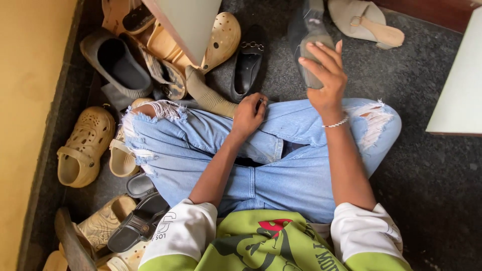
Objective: Organizing various types of shoes into a cabinet and on the floor, including brushing a shoe clean.
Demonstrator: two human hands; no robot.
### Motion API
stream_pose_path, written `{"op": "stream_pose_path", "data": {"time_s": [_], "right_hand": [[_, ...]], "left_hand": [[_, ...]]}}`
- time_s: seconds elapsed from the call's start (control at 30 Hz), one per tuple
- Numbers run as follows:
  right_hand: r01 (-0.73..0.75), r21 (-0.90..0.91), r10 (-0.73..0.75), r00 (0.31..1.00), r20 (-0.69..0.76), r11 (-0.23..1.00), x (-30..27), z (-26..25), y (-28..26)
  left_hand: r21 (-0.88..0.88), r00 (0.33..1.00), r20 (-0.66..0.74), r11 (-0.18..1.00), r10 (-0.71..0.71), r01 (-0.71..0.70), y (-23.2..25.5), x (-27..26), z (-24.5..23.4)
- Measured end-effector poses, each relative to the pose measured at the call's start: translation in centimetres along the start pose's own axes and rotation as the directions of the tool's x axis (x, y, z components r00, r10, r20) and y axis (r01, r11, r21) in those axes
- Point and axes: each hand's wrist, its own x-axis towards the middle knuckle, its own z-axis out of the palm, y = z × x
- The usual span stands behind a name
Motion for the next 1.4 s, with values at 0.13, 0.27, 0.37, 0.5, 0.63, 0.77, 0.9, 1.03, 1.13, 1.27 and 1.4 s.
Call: {"op": "stream_pose_path", "data": {"time_s": [0.13, 0.27, 0.37, 0.5, 0.63, 0.77, 0.9, 1.03, 1.13, 1.27, 1.4], "right_hand": [[-0.18, 0.161, 0.178, 0.984, 0.024, 0.971, -0.5, 0.3, 1.7], [-0.156, 0.165, 0.164, 0.986, -0.037, 0.974, 0.0, 0.8, 2.5], [-0.24, 0.539, 0.392, 0.901, -0.184, 0.807, 0.0, 1.1, 4.3], [-0.313, 0.856, 0.765, 0.63, -0.138, 0.412, -1.9, 2.2, 8.3], [-0.319, 0.931, 0.898, 0.44, -0.017, 0.175, -4.4, 2.9, 10.4], [-0.265, 0.964, 0.883, 0.454, 0.121, 0.004, -2.2, 2.5, 9.7], [-0.342, 0.932, 0.866, 0.423, 0.266, -0.12, -3.8, 4.0, 11.8], [-0.424, 0.874, 0.835, 0.371, 0.407, -0.238, -3.3, 3.5, 11.4], [-0.494, 0.821, 0.736, 0.434, 0.519, -0.287, -2.5, 4.2, 10.4], [-0.6, 0.799, 0.753, 0.509, 0.417, -0.037, -2.5, 5.1, 9.5], [-0.664, 0.746, 0.715, 0.546, 0.436, 0.052, -2.7, 5.0, 9.4]], "left_hand": [[0.03, 0.999, 0.034, 0.999, -0.014, 0.013, 0.8, 0.4, -0.4], [0.01, 1.0, 0.013, 1.0, 0.024, -0.024, -0.2, 0.7, 0.3], [0.033, 0.999, 0.035, 0.999, -0.005, 0.004, -0.4, 1.0, 0.4], [0.07, 0.999, 0.048, 0.998, 0.002, -0.005, -0.4, 1.3, 0.5], [0.17, 0.998, 0.054, 0.985, -0.016, 0.007, -1.6, 0.7, 1.7], [0.267, 0.971, 0.102, 0.946, -0.218, 0.185, 0.9, 1.6, 0.9], [-0.018, 0.998, -0.003, 0.998, -0.057, 0.057, 1.1, 1.8, 0.1], [-0.175, 0.992, -0.058, 0.977, 0.109, -0.118, -0.3, 1.5, 1.1], [-0.048, 0.98, -0.014, 0.979, 0.199, -0.199, -0.2, 1.3, 0.4], [-0.019, 0.932, -0.016, 0.932, 0.362, -0.362, -0.2, 1.1, -0.1], [-0.04, 0.913, -0.084, 0.914, 0.399, -0.403, 0.4, 1.1, -0.3]]}}
